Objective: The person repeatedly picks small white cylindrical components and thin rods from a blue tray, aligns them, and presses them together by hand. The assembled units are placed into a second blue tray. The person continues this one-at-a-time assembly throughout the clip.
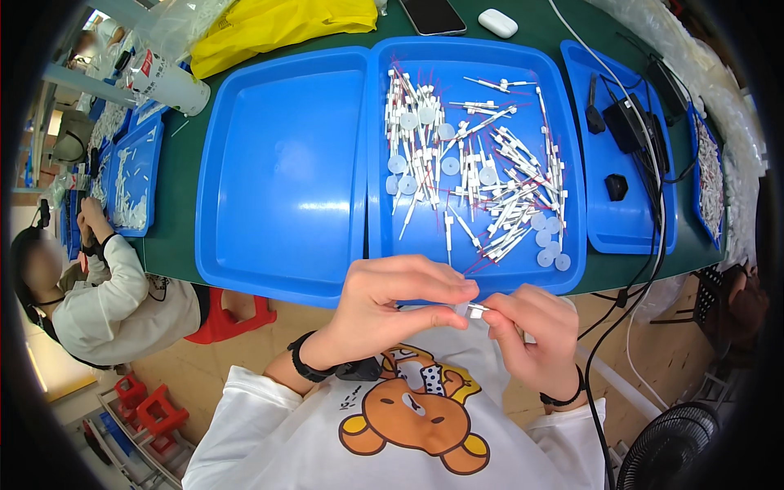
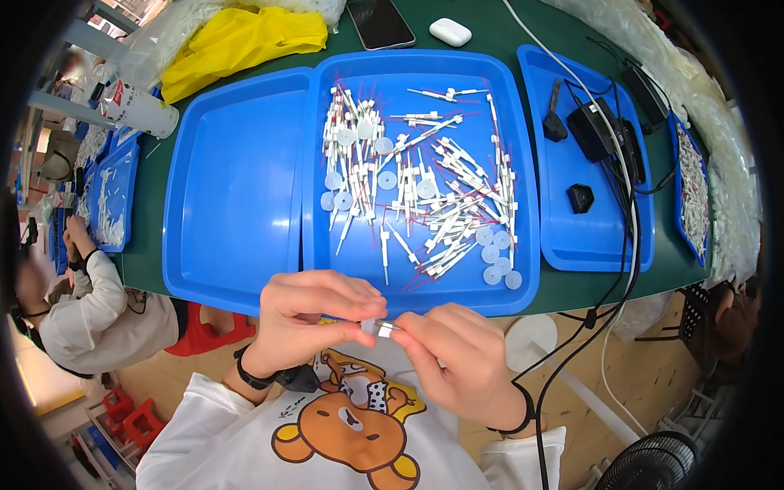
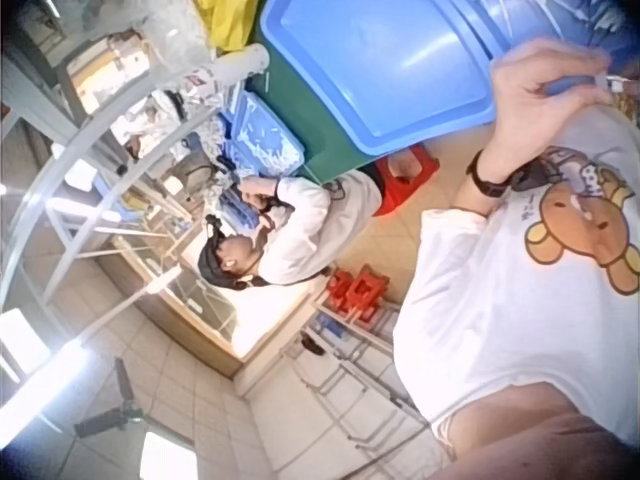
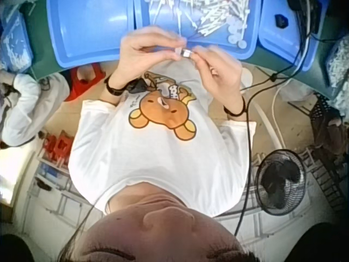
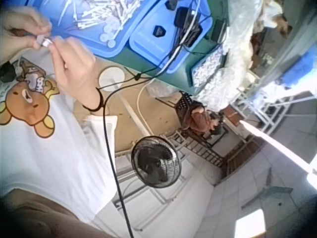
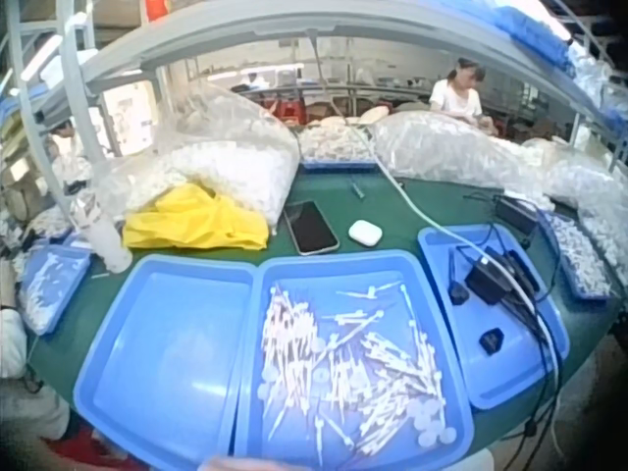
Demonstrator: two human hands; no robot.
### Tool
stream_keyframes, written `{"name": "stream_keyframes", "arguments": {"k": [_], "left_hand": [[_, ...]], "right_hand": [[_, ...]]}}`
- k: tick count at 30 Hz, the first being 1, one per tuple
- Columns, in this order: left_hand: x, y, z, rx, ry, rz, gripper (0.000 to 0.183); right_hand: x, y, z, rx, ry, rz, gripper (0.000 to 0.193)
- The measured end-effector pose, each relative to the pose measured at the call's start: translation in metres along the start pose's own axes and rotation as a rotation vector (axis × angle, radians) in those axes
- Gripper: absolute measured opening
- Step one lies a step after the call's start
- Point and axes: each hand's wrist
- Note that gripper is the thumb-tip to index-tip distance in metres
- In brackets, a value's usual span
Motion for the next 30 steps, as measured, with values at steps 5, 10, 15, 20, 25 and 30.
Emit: {"name": "stream_keyframes", "arguments": {"k": [5,10,15,20,25,30], "left_hand": [[-0.002,0.003,0.003,-0.066,-0.070,-0.046,0.028],[-0.002,0.005,0.011,-0.114,-0.066,-0.080,0.026],[-0.020,0.015,0.017,-0.111,-0.049,-0.270,0.027],[-0.043,0.018,0.033,-0.064,0.322,-0.632,0.026],[-0.061,0.013,0.044,-0.218,0.527,-0.805,0.024],[-0.065,0.007,0.043,-0.358,0.484,-1.116,0.031]], "right_hand": [[0.003,-0.008,0.007,0.461,-0.048,-0.454,0.010],[0.006,-0.011,0.008,0.821,-0.079,-0.805,0.014],[0.027,-0.001,0.006,0.525,-0.118,-0.514,0.013],[0.045,0.014,-0.019,0.149,0.146,0.232,0.009],[0.068,0.029,-0.030,0.196,0.161,0.505,0.014],[0.073,0.034,-0.031,0.217,0.223,0.533,0.012]]}}
Point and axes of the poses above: each hand's wrist, its own z-axis away from the middle knuckle, its own x-axis out of the palm, y = z × x, and after that the axes turned 4 degrees about -z, right-handed
